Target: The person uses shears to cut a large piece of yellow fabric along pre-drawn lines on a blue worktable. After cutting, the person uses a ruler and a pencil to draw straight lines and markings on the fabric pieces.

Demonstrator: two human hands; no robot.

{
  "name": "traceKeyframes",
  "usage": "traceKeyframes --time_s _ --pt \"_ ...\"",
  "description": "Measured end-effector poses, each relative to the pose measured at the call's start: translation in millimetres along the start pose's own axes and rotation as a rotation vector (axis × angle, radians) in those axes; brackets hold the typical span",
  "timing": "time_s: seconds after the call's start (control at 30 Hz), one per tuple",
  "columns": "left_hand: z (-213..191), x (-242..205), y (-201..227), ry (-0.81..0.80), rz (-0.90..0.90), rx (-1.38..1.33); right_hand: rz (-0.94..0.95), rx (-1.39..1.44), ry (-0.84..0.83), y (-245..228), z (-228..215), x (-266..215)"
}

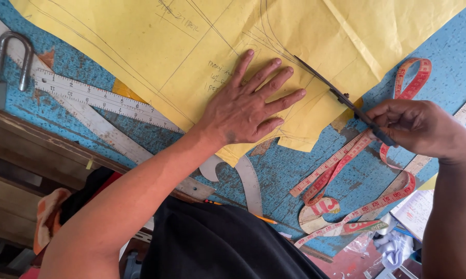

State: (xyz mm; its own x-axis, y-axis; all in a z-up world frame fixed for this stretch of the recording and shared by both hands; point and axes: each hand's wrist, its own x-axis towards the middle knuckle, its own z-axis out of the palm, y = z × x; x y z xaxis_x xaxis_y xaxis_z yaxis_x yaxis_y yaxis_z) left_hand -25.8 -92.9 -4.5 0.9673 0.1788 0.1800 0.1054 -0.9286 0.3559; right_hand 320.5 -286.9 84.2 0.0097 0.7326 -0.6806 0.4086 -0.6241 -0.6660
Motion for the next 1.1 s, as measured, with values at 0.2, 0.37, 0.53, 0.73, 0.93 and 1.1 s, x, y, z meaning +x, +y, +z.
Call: traceKeyframes --time_s 0.2,0.37,0.53,0.73,0.93,1.1 --pt "-7 -2 -3 0.151 -0.003 -0.103 -0.03 -0.029 0.038 -16 13 12" --pt "-27 8 -41 0.015 -0.159 -0.01 -0.048 -0.1 0.061 -13 10 10" --pt "-26 4 -64 -0.01 -0.259 -0.023 -0.11 -0.055 0.037 -15 17 17" --pt "-22 4 -64 0.017 -0.251 -0.041 -0.06 -0.097 0.098 -22 29 20" --pt "-21 1 -64 0.115 -0.209 -0.013 -0.095 -0.037 0.113 -42 48 20" --pt "-23 0 -65 0.183 -0.212 0.021 -0.041 0.066 0.187 -49 73 25"
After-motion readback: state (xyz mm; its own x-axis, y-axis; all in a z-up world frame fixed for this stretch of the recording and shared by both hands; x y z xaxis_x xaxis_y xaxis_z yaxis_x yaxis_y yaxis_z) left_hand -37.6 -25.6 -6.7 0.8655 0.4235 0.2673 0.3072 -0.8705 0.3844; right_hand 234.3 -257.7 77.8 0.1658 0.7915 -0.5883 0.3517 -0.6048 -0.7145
